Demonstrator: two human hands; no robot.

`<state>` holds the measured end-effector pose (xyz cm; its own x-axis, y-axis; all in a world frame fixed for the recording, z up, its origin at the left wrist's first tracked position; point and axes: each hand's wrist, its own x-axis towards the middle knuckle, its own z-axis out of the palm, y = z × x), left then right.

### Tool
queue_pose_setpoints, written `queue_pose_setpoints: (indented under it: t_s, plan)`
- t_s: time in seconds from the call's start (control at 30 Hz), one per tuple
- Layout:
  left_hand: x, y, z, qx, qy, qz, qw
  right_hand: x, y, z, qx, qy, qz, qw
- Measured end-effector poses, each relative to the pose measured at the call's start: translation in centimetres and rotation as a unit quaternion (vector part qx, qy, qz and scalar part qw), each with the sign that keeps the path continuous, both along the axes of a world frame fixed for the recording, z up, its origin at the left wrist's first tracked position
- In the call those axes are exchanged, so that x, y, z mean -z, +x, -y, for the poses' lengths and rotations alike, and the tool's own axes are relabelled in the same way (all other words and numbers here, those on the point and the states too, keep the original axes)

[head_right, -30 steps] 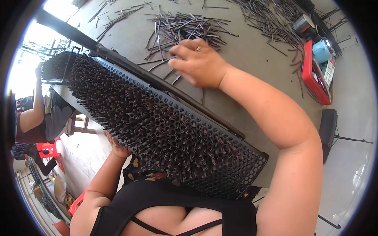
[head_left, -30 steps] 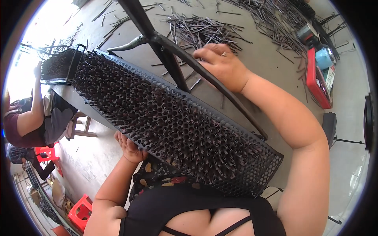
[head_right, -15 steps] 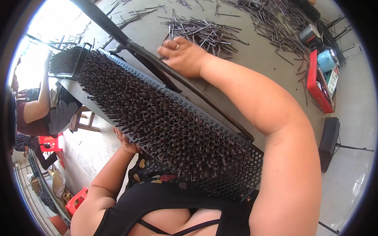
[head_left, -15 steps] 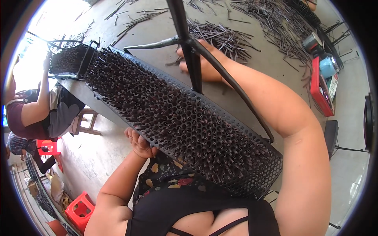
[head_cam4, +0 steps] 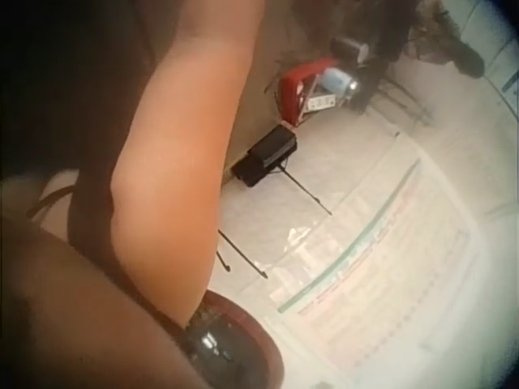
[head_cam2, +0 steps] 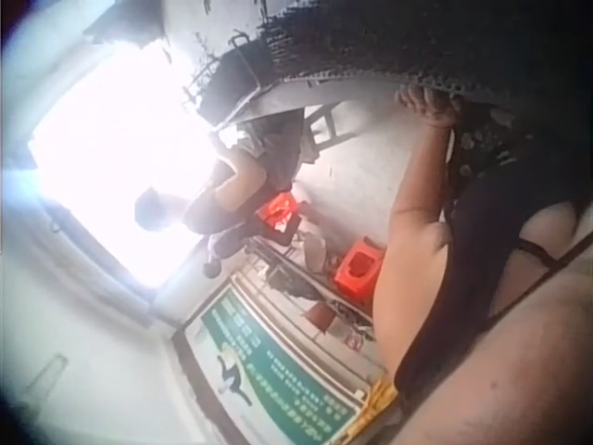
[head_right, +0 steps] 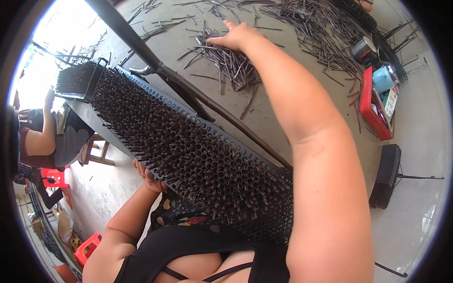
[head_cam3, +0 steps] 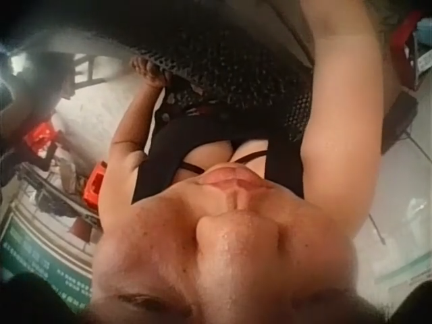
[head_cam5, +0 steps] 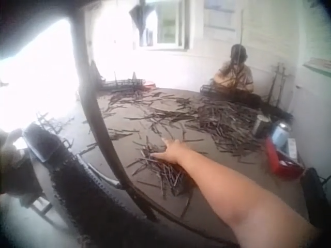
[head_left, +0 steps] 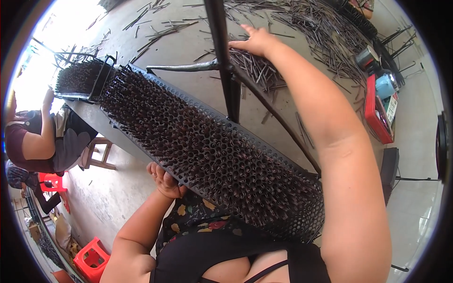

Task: Sorting and inserting small metal rods into a perforated metal grid assembly.

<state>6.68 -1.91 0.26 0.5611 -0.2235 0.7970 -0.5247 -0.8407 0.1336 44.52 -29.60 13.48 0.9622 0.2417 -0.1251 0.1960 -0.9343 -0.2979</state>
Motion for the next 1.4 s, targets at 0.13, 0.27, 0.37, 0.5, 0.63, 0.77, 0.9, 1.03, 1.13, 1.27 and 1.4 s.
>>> queue_pose_setpoints:
  t_s: [0.13,0.27,0.37,0.5,0.63,0.77,0.9,1.03,1.13,1.27,1.4]
  plan:
    - [-0.1,-0.3,-0.3,-0.022,0.012,-0.053,0.998,-0.9,-2.2,-3.3,-0.026,-0.084,-0.041,0.995]
    - [-0.1,-0.8,-0.4,-0.031,0.023,-0.058,0.998,-1.4,-4.5,-2.9,-0.079,-0.138,-0.015,0.987]
    - [-0.3,-0.4,-0.3,-0.017,0.017,-0.065,0.998,-1.3,-6.1,-1.7,-0.118,-0.136,0.010,0.984]
    - [0.3,-0.3,-0.4,-0.012,0.010,-0.035,0.999,-1.6,-9.0,2.0,-0.161,-0.124,0.035,0.979]
    - [-0.4,-0.2,0.0,-0.027,0.026,-0.035,0.999,-1.6,-13.5,8.1,-0.177,-0.111,0.088,0.974]
    - [0.1,-0.2,0.1,-0.022,0.020,-0.047,0.998,-2.0,-18.8,14.5,-0.133,-0.108,0.069,0.983]
    - [0.2,-0.3,-0.5,-0.034,0.032,-0.045,0.998,-1.7,-20.1,21.9,-0.111,-0.008,0.076,0.991]
    - [0.1,0.3,-0.7,-0.016,0.024,-0.042,0.999,-0.1,-16.2,29.8,0.076,0.112,0.111,0.985]
    - [-0.4,-0.1,-1.0,-0.008,0.030,-0.024,0.999,2.6,-12.2,30.4,0.068,0.079,0.125,0.987]
    - [1.8,0.0,-1.3,-0.032,0.045,-0.061,0.997,3.7,-8.3,30.6,0.031,0.070,0.130,0.989]
    - [0.1,0.5,0.2,-0.008,0.031,-0.029,0.999,3.0,-10.0,26.1,-0.026,0.022,0.036,0.999]
